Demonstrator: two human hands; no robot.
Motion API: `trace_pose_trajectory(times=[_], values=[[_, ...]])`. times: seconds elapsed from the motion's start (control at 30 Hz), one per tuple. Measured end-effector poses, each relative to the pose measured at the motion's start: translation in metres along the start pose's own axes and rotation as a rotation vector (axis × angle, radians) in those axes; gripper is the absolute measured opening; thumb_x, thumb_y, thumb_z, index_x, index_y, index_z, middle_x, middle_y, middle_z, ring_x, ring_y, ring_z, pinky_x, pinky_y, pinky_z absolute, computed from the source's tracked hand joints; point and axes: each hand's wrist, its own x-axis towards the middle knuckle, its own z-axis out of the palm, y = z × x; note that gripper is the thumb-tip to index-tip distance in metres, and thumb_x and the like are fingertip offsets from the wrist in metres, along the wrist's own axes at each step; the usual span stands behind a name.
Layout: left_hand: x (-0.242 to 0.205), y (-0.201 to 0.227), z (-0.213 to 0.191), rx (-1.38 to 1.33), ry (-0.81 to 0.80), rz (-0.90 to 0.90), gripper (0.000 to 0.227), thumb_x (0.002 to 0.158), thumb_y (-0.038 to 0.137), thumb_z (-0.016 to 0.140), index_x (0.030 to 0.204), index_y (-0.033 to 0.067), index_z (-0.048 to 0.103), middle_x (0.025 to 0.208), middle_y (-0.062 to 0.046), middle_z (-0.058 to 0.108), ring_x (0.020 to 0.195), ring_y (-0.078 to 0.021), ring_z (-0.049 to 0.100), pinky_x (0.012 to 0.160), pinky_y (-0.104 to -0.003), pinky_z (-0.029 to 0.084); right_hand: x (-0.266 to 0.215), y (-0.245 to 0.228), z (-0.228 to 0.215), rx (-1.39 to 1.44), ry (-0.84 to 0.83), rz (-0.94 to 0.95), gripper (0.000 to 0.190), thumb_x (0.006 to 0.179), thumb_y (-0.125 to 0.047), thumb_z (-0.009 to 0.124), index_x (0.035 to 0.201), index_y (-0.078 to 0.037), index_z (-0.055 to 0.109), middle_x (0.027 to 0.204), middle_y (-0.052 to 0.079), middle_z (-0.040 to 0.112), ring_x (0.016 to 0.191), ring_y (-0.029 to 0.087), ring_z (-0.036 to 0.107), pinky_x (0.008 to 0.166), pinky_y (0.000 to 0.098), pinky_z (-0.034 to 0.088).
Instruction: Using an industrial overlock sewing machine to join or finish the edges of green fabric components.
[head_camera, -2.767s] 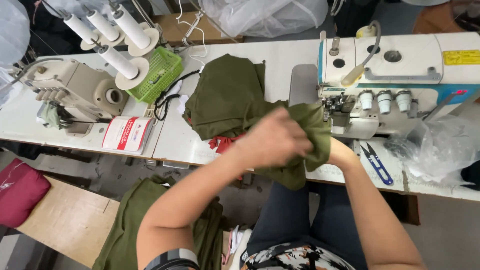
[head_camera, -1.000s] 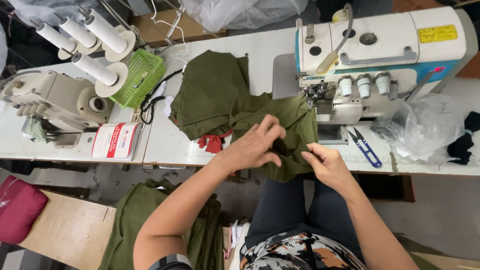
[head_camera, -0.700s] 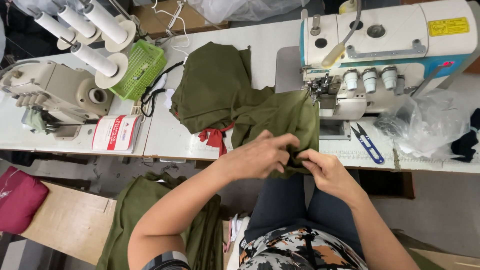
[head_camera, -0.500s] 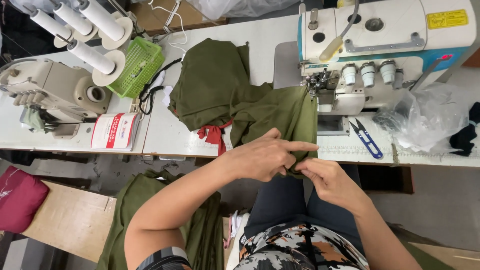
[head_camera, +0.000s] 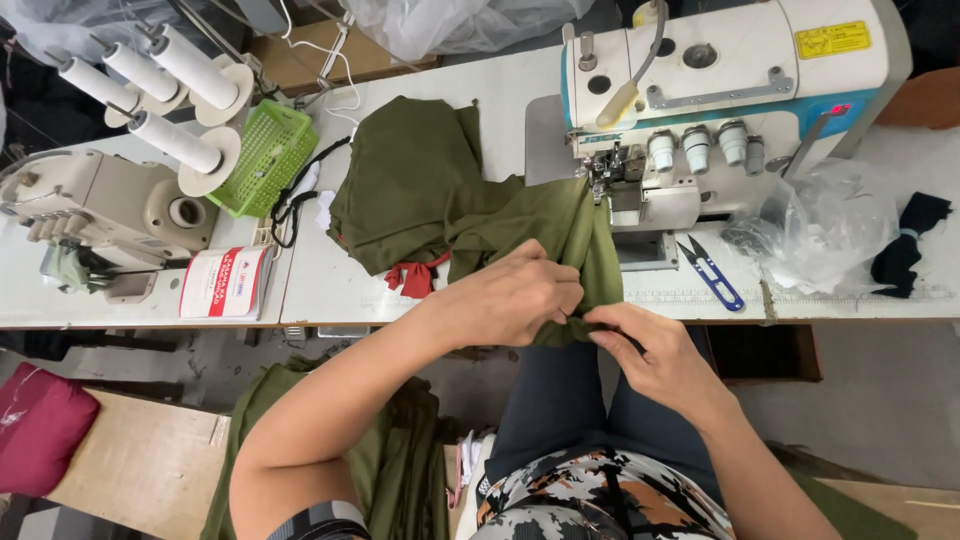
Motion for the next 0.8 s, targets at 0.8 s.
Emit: trace_pose_trajectory(times=[0.8], values=[[-0.031, 0.003, -0.023, -0.052, 0.368, -0.179, 0.012, 0.093, 0.016, 0.076, 0.097, 0.005, 0.07, 0.085, -0.006, 0.058, 0.085, -0.0261, 0.06, 0.082, -0.036, 0.039, 0.045, -0.014, 0.011, -0.137, 0.088, -0.123, 0.006, 0.096, -0.01, 0.07, 0.097, -0.005, 0.067, 0.078, 0.014, 0.066, 0.077, 0.041, 0.069, 0.063, 0.0431, 0.059]])
